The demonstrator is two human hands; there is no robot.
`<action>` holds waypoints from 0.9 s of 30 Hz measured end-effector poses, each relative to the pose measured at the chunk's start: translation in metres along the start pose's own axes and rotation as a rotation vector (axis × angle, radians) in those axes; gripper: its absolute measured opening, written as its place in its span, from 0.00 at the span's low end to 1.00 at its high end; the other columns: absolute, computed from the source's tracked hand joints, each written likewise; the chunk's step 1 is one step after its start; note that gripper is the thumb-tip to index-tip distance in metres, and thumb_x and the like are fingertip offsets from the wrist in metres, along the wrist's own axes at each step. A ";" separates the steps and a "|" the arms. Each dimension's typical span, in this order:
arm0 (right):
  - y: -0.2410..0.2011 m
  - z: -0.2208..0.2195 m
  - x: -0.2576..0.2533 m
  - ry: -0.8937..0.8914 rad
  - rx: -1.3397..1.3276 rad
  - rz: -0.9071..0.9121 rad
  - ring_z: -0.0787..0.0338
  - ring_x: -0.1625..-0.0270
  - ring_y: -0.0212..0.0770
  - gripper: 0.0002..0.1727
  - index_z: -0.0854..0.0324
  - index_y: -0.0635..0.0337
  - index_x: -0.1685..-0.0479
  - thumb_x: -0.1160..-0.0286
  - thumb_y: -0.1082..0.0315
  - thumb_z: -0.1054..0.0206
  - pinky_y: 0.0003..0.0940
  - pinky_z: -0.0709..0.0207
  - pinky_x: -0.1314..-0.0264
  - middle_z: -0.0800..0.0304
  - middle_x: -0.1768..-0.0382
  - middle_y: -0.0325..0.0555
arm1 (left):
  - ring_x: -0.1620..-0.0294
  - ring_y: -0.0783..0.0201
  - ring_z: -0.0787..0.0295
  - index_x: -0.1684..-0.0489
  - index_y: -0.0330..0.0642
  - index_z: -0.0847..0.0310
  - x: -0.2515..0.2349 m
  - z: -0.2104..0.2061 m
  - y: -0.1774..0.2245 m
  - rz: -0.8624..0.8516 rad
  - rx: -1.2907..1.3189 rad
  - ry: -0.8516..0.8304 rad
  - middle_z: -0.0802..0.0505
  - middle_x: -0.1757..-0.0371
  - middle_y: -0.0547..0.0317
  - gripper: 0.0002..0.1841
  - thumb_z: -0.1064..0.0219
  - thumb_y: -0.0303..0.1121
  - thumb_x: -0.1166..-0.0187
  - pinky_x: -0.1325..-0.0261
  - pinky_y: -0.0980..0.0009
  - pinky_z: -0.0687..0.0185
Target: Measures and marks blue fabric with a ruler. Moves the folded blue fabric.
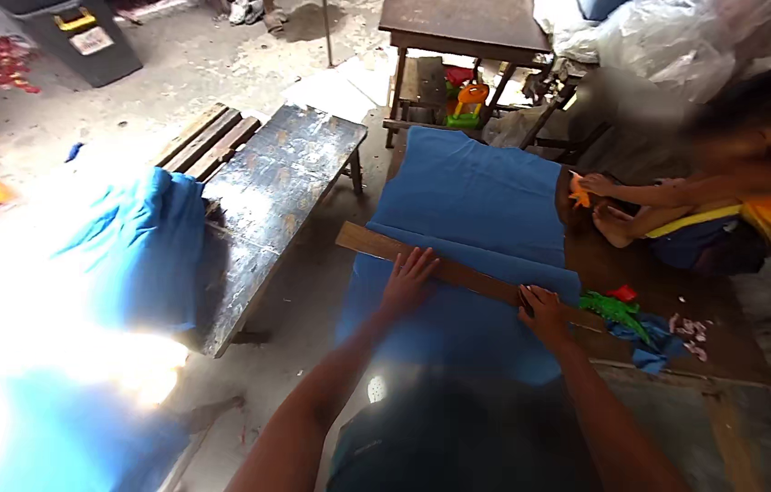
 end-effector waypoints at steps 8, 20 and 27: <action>0.021 -0.008 0.019 0.101 -0.097 -0.229 0.31 0.14 0.62 0.32 0.26 0.59 0.18 0.21 0.59 0.30 0.69 0.57 0.09 0.24 0.21 0.63 | 0.07 0.51 0.41 0.16 0.71 0.27 0.012 -0.034 -0.012 0.062 -0.112 -0.009 0.26 0.12 0.65 0.24 0.52 0.53 0.08 0.13 0.31 0.54; 0.117 0.007 0.059 0.552 -0.710 -0.973 0.24 0.23 0.59 0.30 0.22 0.64 0.24 0.27 0.65 0.23 0.50 0.27 0.24 0.29 0.22 0.68 | 0.08 0.49 0.40 0.21 0.69 0.21 0.024 -0.023 -0.004 0.149 -0.183 0.026 0.26 0.12 0.59 0.21 0.47 0.50 0.09 0.10 0.36 0.55; 0.121 0.001 0.062 0.599 -0.815 -0.914 0.19 0.30 0.50 0.31 0.23 0.68 0.25 0.29 0.70 0.22 0.39 0.19 0.32 0.27 0.25 0.64 | 0.09 0.47 0.39 0.23 0.64 0.19 0.028 -0.021 0.015 0.236 -0.162 0.086 0.23 0.15 0.55 0.20 0.46 0.46 0.09 0.10 0.36 0.57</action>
Point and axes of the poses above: each hand's wrist, its own x-axis away from the middle knuckle, its own z-axis out of the back of the hand, y = z × x, the point moved 2 cm from there along -x, towards the middle knuckle
